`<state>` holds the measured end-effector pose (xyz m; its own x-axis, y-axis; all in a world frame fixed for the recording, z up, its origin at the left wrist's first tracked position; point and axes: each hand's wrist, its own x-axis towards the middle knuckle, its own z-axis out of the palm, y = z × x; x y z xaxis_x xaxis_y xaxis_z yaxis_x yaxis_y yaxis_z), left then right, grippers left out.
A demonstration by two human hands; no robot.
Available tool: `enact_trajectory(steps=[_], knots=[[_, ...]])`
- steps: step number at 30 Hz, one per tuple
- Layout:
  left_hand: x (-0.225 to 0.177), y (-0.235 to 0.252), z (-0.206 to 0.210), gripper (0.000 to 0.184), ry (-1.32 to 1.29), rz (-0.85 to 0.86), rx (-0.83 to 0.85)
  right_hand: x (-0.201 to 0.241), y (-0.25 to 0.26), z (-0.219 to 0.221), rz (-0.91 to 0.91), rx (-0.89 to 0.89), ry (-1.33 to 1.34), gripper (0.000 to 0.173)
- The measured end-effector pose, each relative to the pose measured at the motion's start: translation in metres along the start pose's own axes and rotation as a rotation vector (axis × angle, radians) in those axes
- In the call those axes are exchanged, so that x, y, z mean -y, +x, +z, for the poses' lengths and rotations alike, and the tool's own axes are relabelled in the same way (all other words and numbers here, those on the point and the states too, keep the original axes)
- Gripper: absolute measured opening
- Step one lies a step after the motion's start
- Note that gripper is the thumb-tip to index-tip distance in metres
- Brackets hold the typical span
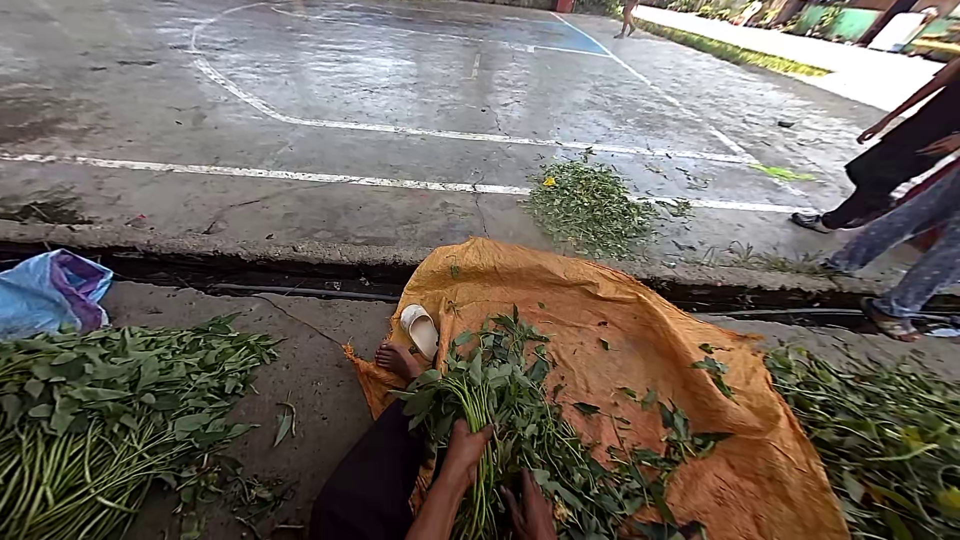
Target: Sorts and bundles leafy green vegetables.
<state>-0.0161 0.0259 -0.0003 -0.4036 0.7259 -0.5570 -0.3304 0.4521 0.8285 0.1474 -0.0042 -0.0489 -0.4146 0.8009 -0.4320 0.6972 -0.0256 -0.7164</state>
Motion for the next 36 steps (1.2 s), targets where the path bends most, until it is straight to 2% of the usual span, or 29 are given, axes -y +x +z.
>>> enact_trajectory(steps=[2, 3, 4, 6, 7, 9, 11, 13, 15, 17, 19, 22, 24, 25, 27, 28, 29, 31, 32, 33, 34, 36], knots=[[-0.001, -0.001, -0.001, 0.02, -0.04, -0.034, 0.012, 0.011, 0.016, -0.002, -0.181, -0.111, 0.283, 0.059], [-0.002, 0.0, -0.001, 0.019, -0.047, -0.051, 0.022, 0.019, 0.025, -0.002, -0.24, -0.158, 0.328, 0.057], [-0.002, -0.001, -0.001, 0.019, -0.047, -0.071, 0.036, 0.027, 0.031, -0.003, -0.267, -0.206, 0.294, 0.053], [-0.004, -0.002, -0.002, 0.019, -0.038, -0.094, 0.032, 0.043, 0.033, -0.005, -0.234, -0.287, 0.041, 0.035], [-0.004, -0.002, -0.003, 0.019, -0.043, -0.089, 0.008, 0.048, 0.031, -0.005, -0.204, -0.3, -0.086, 0.032], [-0.008, 0.0, -0.009, 0.021, -0.091, -0.075, -0.066, 0.047, 0.023, -0.003, -0.173, -0.278, -0.214, 0.032], [-0.015, 0.004, -0.017, 0.021, -0.141, -0.048, -0.136, 0.038, 0.013, -0.001, -0.131, -0.211, -0.196, 0.033], [-0.022, 0.007, -0.022, 0.023, -0.17, -0.043, -0.146, 0.022, 0.009, 0.002, -0.157, -0.217, -0.059, 0.031], [-0.023, 0.007, -0.022, 0.021, -0.192, -0.078, -0.13, 0.007, 0.014, 0.008, -0.238, -0.188, 0.199, 0.033], [-0.022, 0.005, -0.018, 0.015, -0.286, -0.139, -0.095, 0.01, 0.019, 0.01, -0.25, -0.067, 0.413, 0.043], [-0.024, 0.005, -0.016, 0.017, -0.488, -0.159, -0.018, 0.021, 0.02, 0.013, -0.249, -0.031, 0.444, 0.041], [-0.039, 0.001, -0.021, 0.018, -0.634, -0.024, -0.025, 0.015, 0.028, 0.023, -0.148, 0.016, 0.237, 0.054], [-0.044, 0.003, -0.029, 0.014, -0.551, 0.104, -0.103, -0.003, 0.041, 0.03, 0.019, 0.054, -0.012, 0.049], [-0.043, 0.006, -0.033, 0.013, -0.521, 0.144, -0.131, -0.011, 0.046, 0.031, 0.109, 0.133, -0.167, 0.049], [-0.038, 0.01, -0.038, 0.014, -0.501, 0.155, -0.157, -0.021, 0.057, 0.03, 0.213, 0.312, -0.354, 0.051], [-0.034, 0.011, -0.039, 0.016, -0.511, 0.137, -0.15, -0.022, 0.059, 0.027, 0.216, 0.308, -0.328, 0.048], [-0.032, 0.013, -0.039, 0.017, -0.527, 0.11, -0.144, -0.021, 0.057, 0.02, 0.194, 0.204, -0.232, 0.042], [-0.03, 0.016, -0.037, 0.014, -0.56, 0.038, -0.155, -0.013, 0.047, 0.003, 0.089, -0.147, 0.08, 0.029], [-0.029, 0.017, -0.035, 0.013, -0.568, 0.009, -0.151, -0.01, 0.04, -0.005, -0.005, -0.316, 0.257, 0.026], [-0.028, 0.017, -0.031, 0.012, -0.573, -0.021, -0.145, -0.008, 0.033, -0.012, -0.1, -0.438, 0.421, 0.032], [-0.027, 0.017, -0.027, 0.011, -0.565, -0.033, -0.135, -0.007, 0.027, -0.019, -0.167, -0.494, 0.545, 0.045], [-0.026, 0.016, -0.02, 0.01, -0.527, -0.045, -0.109, -0.017, 0.021, -0.029, -0.13, -0.416, 0.591, 0.059]])
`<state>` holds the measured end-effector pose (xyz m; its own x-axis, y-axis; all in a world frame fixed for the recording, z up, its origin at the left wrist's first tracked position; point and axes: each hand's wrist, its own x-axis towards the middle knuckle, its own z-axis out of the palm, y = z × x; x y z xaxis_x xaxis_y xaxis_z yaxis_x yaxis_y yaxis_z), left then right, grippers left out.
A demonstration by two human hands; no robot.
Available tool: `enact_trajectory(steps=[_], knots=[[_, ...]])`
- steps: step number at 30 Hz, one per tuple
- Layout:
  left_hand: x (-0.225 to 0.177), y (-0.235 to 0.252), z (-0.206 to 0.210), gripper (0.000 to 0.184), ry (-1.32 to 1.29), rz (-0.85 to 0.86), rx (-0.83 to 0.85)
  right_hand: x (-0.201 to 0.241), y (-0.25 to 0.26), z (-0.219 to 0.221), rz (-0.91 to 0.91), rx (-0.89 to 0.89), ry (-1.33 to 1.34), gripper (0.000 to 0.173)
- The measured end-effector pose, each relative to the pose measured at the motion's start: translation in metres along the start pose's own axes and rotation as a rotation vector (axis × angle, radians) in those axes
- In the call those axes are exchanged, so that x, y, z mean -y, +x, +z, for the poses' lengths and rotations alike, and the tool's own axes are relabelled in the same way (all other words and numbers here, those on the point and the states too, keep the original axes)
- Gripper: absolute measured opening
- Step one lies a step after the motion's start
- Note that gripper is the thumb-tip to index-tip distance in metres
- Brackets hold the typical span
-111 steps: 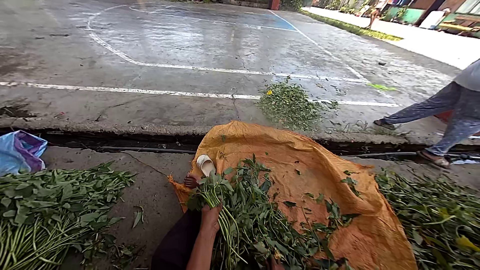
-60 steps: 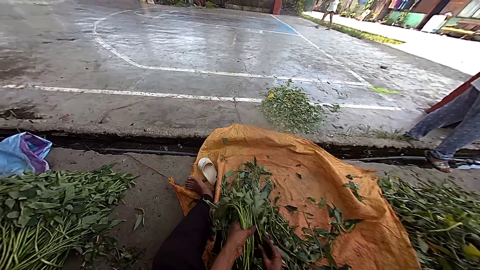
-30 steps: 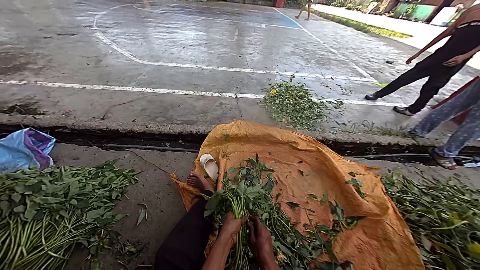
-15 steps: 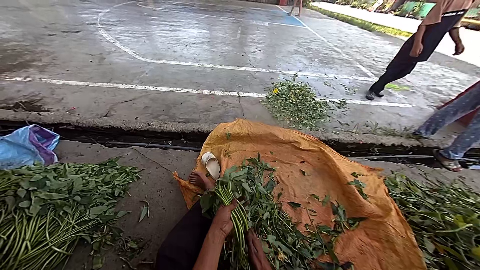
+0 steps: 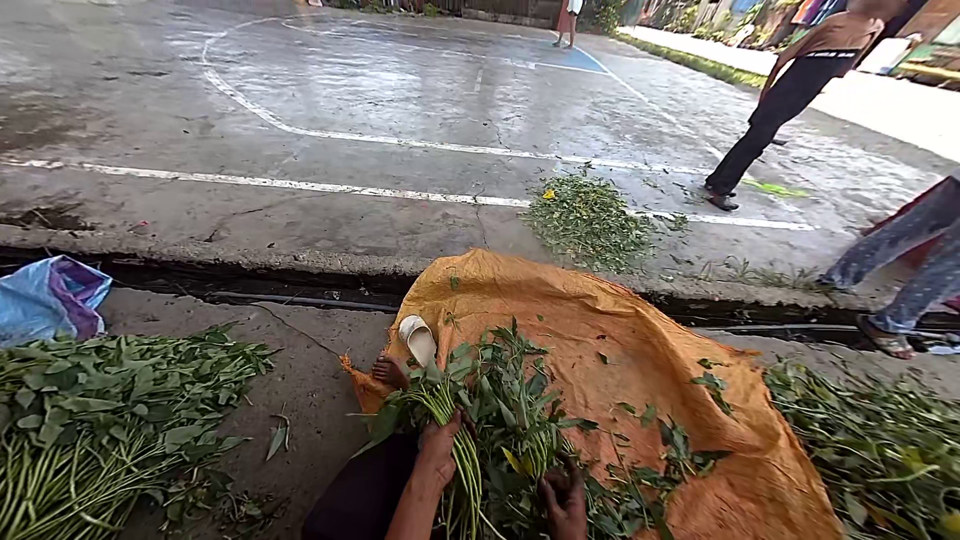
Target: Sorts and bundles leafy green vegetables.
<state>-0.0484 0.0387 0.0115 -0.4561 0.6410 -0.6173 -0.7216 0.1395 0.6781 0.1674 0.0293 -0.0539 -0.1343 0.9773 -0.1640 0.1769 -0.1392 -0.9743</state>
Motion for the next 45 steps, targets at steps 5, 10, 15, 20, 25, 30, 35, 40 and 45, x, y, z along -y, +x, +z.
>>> enact_trajectory(steps=[5, 10, 15, 20, 25, 30, 35, 40, 45], knots=[[0.009, -0.01, 0.0, 0.011, 0.094, -0.017, 0.039, 0.004, -0.004, -0.015, 0.194, 0.259, -0.419, 0.034], [0.018, -0.012, 0.0, 0.021, 0.124, -0.006, 0.087, 0.016, -0.022, -0.006, -0.149, 0.192, -0.411, 0.035], [0.028, -0.01, 0.001, 0.028, 0.268, -0.045, 0.042, 0.006, -0.027, -0.001, -0.35, 0.224, -0.441, 0.032], [0.025, -0.013, 0.001, 0.035, 0.386, -0.052, 0.114, 0.007, -0.028, 0.004, -0.386, 0.263, -0.454, 0.033], [0.016, -0.015, -0.003, 0.043, 0.67, 0.078, 0.288, 0.01, -0.02, 0.0, -0.256, 0.509, -0.559, 0.038], [0.025, -0.017, -0.001, 0.041, 0.75, 0.01, 0.395, 0.031, -0.014, 0.03, 0.119, 0.401, 0.003, 0.07], [0.038, -0.019, 0.003, 0.036, 0.644, -0.003, 0.256, 0.05, 0.001, 0.071, 0.3, -0.277, 0.47, 0.021], [0.026, -0.005, -0.006, 0.038, 0.644, 0.091, 0.119, 0.014, -0.032, 0.026, -0.056, 0.208, -0.376, 0.015], [0.031, -0.006, -0.001, 0.044, 0.743, 0.075, 0.154, 0.012, -0.02, 0.017, -0.055, 0.356, -0.406, 0.065]])
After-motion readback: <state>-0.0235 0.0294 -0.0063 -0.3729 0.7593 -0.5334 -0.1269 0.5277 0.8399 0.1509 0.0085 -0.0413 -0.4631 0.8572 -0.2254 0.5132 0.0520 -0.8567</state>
